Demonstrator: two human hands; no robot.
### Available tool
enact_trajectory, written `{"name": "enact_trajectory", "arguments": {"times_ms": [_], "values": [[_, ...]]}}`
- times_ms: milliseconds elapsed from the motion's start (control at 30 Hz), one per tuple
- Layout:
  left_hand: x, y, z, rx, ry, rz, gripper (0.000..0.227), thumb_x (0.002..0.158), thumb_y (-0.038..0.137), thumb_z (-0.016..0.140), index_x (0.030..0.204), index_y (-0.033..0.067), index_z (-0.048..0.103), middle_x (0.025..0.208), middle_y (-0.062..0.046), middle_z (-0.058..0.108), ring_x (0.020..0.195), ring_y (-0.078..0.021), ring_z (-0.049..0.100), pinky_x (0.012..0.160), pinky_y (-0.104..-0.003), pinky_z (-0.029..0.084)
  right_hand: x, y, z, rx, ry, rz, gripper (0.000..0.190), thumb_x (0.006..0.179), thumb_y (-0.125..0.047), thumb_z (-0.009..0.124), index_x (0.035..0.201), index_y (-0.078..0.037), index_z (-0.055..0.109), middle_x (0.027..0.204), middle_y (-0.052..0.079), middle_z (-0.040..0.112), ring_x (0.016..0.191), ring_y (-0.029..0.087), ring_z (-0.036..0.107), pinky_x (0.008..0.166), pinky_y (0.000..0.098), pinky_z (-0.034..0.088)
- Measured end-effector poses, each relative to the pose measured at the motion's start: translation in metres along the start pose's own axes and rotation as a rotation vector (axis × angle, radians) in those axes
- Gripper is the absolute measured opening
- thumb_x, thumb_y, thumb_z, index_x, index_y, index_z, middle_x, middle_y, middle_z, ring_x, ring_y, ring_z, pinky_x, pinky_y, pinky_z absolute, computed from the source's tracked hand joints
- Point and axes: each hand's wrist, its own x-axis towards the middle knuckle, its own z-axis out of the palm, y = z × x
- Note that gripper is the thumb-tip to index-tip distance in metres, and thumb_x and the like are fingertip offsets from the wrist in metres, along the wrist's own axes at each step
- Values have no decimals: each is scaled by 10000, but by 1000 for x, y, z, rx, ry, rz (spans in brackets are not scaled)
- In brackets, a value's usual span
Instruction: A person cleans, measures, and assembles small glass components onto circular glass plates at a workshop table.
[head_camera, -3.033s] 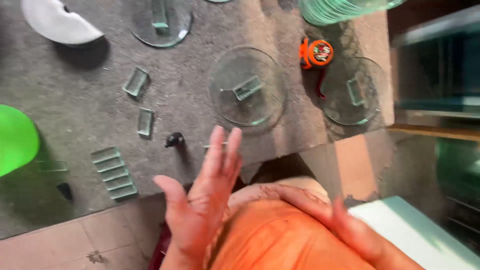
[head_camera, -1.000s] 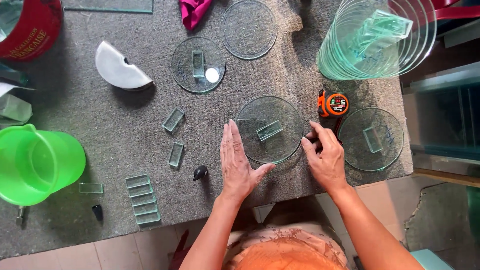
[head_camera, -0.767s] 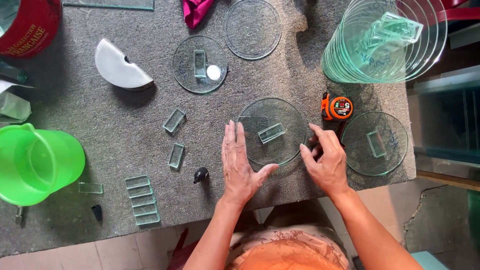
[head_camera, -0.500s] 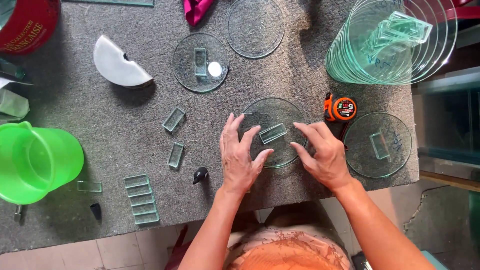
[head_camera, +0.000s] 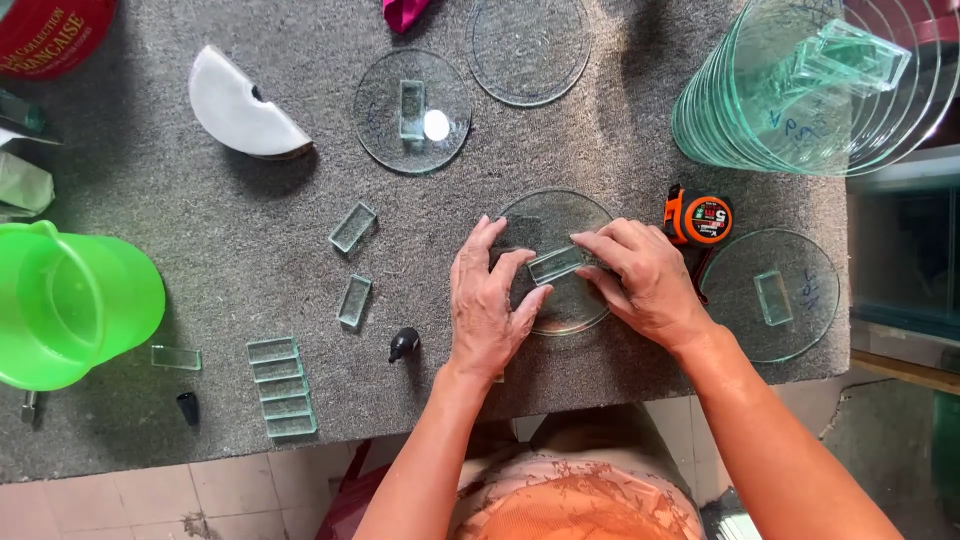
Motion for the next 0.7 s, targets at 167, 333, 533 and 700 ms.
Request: {"name": "enact_trajectory", "arguments": {"times_ms": [167, 333, 533, 700], "values": [[1, 0, 0, -15, 11, 0, 348, 926, 338, 901, 1180, 138, 773, 1620, -170, 547, 1611, -443, 459, 1311, -609, 359, 1, 1, 0, 9, 13, -13, 279, 1037, -292, 795, 1281, -158, 775, 1008, 7, 642, 935, 276, 679, 842, 430, 548], [0, -1, 0, -11, 16, 4, 316, 945, 349, 881, 1166, 152, 770, 1618, -157, 550, 1612, -440, 459, 1305, -605, 366, 0, -1, -1, 0, 24, -13, 251, 1040, -294, 796, 1256, -166, 780, 1004, 18, 655, 928, 281, 683, 839, 430, 545], [0, -1, 0, -6, 23, 5, 319, 938, 354, 886, 1160, 158, 770, 1616, -149, 556, 1611, -437, 463, 1302, -604, 371, 1, -1, -2, 2, 19, -13, 251, 1038, -276, 801, 1260, -162, 778, 996, 30, 655, 927, 289, 686, 844, 431, 547], [0, 1, 0, -4, 22, 0, 328, 930, 348, 895, 1166, 155, 774, 1624, -149, 551, 1614, -440, 458, 1303, -609, 368, 1, 0, -1, 16, 17, -11, 253, 1030, -268, 812, 1257, -161, 781, 992, 27, 664, 929, 280, 692, 844, 425, 552]]}}
